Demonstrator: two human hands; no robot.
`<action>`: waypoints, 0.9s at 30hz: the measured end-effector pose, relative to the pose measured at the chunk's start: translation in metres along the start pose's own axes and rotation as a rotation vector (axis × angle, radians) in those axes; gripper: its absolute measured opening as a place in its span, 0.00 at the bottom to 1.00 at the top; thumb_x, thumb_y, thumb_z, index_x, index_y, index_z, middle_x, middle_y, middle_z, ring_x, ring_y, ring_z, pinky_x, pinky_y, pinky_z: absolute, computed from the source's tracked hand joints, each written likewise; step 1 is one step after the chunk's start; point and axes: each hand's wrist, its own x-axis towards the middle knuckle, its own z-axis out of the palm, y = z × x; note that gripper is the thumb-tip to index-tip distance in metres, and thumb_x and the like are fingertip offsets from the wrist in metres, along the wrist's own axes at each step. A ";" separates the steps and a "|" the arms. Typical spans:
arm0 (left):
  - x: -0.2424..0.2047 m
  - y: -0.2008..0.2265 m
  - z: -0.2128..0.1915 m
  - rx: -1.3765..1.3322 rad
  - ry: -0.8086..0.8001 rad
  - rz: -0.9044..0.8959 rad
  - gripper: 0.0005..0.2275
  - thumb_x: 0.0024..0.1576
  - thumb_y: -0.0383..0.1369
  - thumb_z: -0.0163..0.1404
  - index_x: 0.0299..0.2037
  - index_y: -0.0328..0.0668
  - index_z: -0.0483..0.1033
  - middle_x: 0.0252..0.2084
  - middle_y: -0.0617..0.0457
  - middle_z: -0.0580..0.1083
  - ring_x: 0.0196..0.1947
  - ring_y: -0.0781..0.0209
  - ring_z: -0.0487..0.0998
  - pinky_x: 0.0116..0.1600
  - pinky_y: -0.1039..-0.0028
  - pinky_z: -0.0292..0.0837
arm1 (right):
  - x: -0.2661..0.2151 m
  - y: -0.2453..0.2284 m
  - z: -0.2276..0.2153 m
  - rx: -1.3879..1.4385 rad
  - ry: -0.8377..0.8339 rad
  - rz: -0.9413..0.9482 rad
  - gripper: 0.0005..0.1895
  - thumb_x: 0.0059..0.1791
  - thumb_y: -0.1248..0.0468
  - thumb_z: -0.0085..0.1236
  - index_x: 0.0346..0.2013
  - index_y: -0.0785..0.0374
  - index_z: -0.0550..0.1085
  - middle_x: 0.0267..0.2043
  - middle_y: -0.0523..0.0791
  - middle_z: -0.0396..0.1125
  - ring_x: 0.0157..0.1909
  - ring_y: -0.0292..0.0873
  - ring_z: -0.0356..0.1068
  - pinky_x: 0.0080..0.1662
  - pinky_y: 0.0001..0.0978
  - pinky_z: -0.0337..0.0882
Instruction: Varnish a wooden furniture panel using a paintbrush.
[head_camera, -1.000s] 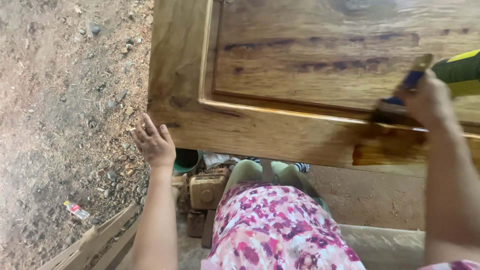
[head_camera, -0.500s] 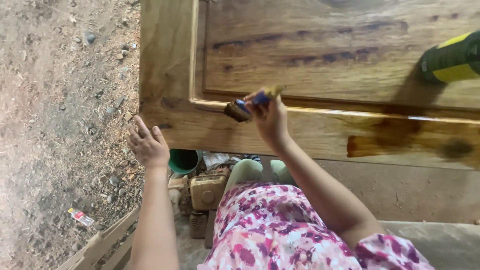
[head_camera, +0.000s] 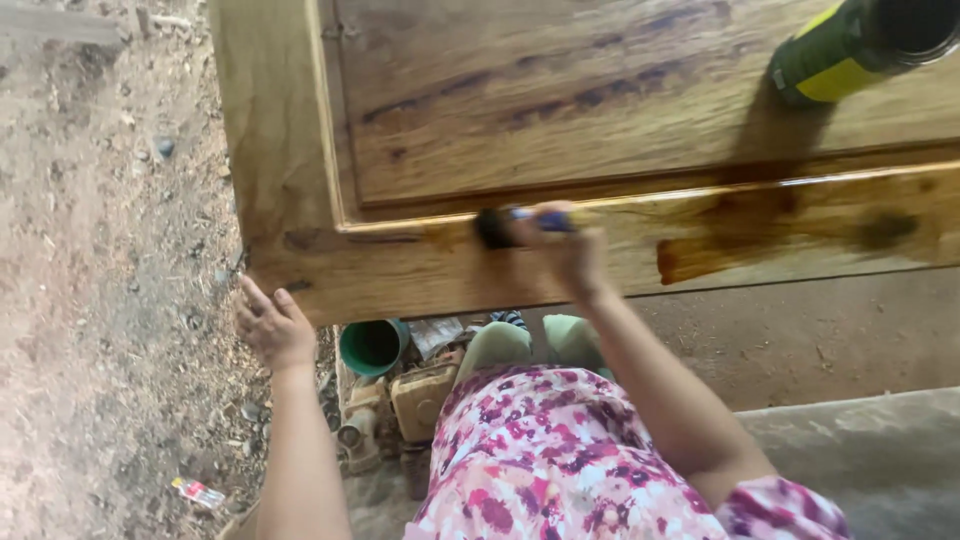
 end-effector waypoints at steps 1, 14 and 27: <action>0.000 0.001 -0.002 0.003 -0.012 -0.018 0.28 0.71 0.46 0.31 0.79 0.43 0.44 0.75 0.26 0.52 0.73 0.27 0.53 0.75 0.43 0.48 | 0.000 0.011 -0.034 -0.189 0.055 -0.063 0.06 0.53 0.61 0.64 0.39 0.60 0.78 0.37 0.41 0.75 0.39 0.36 0.74 0.42 0.30 0.77; 0.002 -0.003 0.005 0.043 -0.061 -0.060 0.29 0.72 0.46 0.28 0.79 0.42 0.39 0.75 0.25 0.50 0.73 0.24 0.51 0.75 0.41 0.43 | -0.025 -0.035 -0.237 -1.228 0.563 -0.439 0.06 0.59 0.67 0.67 0.41 0.63 0.76 0.40 0.49 0.72 0.40 0.47 0.76 0.41 0.37 0.75; 0.001 -0.001 -0.002 0.020 -0.054 -0.055 0.29 0.71 0.47 0.28 0.79 0.42 0.43 0.75 0.27 0.53 0.73 0.26 0.53 0.74 0.43 0.46 | -0.080 -0.047 0.053 -0.432 -0.312 -0.489 0.08 0.49 0.67 0.63 0.42 0.55 0.76 0.42 0.46 0.73 0.44 0.44 0.76 0.44 0.35 0.79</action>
